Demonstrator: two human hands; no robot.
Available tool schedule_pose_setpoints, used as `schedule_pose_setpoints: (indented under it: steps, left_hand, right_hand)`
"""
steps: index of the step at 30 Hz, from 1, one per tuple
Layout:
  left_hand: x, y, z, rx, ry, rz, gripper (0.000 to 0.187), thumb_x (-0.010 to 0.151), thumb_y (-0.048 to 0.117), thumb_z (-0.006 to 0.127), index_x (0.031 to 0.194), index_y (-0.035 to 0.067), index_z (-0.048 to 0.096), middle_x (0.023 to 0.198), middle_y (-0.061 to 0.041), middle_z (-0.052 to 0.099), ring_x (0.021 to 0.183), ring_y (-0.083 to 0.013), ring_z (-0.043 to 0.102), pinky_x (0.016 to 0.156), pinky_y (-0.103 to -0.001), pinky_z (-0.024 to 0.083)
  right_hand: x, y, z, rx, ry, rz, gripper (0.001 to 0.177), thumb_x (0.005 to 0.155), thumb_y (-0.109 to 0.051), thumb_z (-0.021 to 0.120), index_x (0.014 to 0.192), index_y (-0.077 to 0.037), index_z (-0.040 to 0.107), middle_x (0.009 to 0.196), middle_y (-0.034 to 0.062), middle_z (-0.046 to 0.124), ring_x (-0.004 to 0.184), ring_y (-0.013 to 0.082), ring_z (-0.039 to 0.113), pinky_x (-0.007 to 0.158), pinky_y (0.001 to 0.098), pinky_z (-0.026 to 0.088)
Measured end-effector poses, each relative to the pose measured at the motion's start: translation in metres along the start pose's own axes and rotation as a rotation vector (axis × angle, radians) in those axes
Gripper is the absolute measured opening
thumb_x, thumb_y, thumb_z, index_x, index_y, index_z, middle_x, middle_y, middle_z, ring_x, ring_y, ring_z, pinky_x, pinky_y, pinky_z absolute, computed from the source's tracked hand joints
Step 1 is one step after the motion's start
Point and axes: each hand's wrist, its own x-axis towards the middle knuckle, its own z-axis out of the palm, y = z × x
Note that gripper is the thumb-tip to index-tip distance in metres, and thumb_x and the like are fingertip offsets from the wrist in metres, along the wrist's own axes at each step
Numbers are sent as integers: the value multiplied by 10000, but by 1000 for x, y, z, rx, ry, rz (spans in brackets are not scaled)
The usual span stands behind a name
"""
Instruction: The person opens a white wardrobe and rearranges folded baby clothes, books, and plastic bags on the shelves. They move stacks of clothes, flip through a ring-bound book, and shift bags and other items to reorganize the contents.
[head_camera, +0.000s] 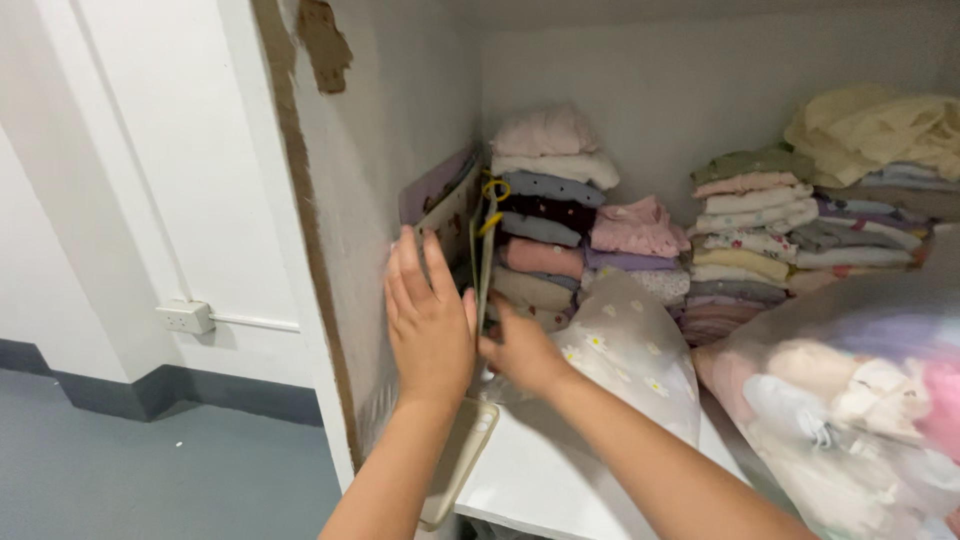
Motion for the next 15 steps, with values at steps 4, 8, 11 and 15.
schedule_pose_setpoints:
  steps: [4,8,11,15]
  left_hand:
    - [2,18,-14,-190,-11,-136,804,832,60,655,1525,-87,274,1557,-305,263,1410,-483,344,1118,-526,366]
    - [-4,1,-16,-196,-137,-161,692,864,15,623,1498,-44,352,1500,-238,384,1384,-426,411,1078,-473,428]
    - [-10,-15,-7,-53,-351,-24,581,920,-3,619,1469,12,429,1481,-163,468,1371,-355,478,1087,-423,472]
    - [-19,-11,-1,-205,-343,-68,690,870,106,703,1443,-89,374,1401,-235,464,1316,-414,471,1056,-441,461]
  right_hand:
    - [-8,14,23,36,-3,-274,817,870,-187,724,1535,-29,278,1278,302,638,1162,432,615,930,476,502]
    - [0,22,29,282,-98,93,621,918,-207,657,1461,-16,423,1165,221,732,1035,305,735,881,399,592]
    - [9,32,17,575,-201,255,583,907,-179,639,1436,-28,448,1140,163,703,967,273,724,813,383,629]
    - [8,37,9,586,-270,281,525,936,-184,642,1418,-46,484,1146,114,698,968,203,712,818,332,622]
